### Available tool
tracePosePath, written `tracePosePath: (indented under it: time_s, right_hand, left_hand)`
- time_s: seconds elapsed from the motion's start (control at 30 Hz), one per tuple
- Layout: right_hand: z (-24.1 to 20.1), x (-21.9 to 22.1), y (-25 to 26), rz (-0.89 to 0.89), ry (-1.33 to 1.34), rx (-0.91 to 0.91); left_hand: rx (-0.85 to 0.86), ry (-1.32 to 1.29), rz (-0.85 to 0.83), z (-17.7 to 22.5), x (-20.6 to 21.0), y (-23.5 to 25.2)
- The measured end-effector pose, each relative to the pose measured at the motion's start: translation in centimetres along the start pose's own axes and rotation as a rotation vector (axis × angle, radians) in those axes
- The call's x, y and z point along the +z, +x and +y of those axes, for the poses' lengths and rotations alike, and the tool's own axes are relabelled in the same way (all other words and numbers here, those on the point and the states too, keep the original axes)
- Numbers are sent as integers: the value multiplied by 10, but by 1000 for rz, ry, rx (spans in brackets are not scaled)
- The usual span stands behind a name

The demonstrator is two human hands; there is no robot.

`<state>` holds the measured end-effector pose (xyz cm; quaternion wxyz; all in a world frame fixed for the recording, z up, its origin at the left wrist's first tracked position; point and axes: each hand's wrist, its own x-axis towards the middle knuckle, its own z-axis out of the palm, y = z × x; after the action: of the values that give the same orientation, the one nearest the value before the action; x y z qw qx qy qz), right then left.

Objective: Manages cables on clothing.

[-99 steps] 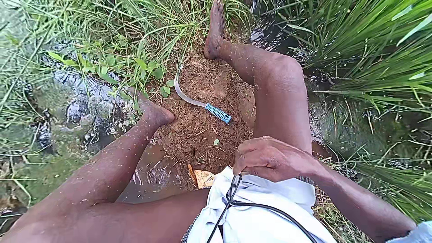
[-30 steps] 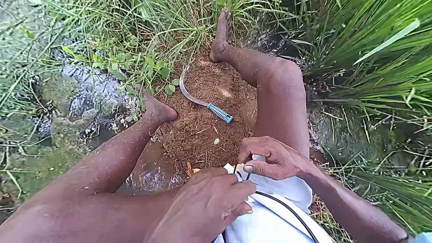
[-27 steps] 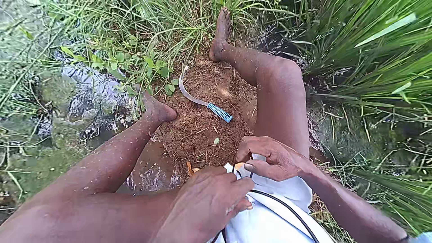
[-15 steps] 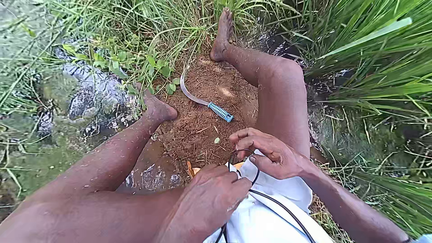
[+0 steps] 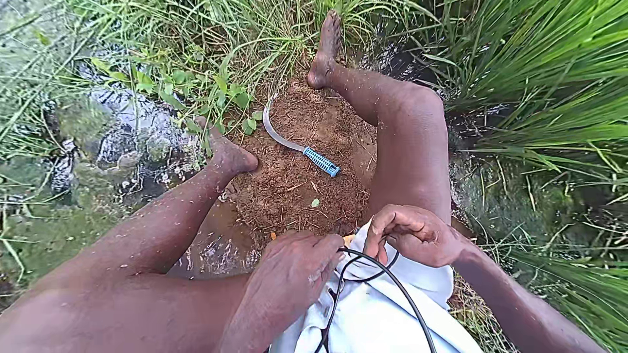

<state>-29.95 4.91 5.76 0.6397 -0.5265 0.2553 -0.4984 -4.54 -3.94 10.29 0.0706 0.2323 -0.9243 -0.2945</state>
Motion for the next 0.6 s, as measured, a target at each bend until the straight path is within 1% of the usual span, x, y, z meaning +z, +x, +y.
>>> tracePosePath:
  time_s: [0.13,0.33,0.47,0.53,0.6]
  right_hand:
    - [-3,6,2,-41,146,-58]
    - [-3,11,6,-99,278,-80]
    - [-2,14,7,-102,310,-88]
    - [-4,14,7,-98,307,-86]
    - [-4,16,8,-92,288,-89]
  left_hand:
    - [-68,-57,4,6,6,0]
    - [-109,-290,-26,10,14,-8]
    - [-61,-545,-93,4,14,-18]
    - [-25,-675,-100,1,17,-23]
    - [10,-696,-76,-2,18,-27]
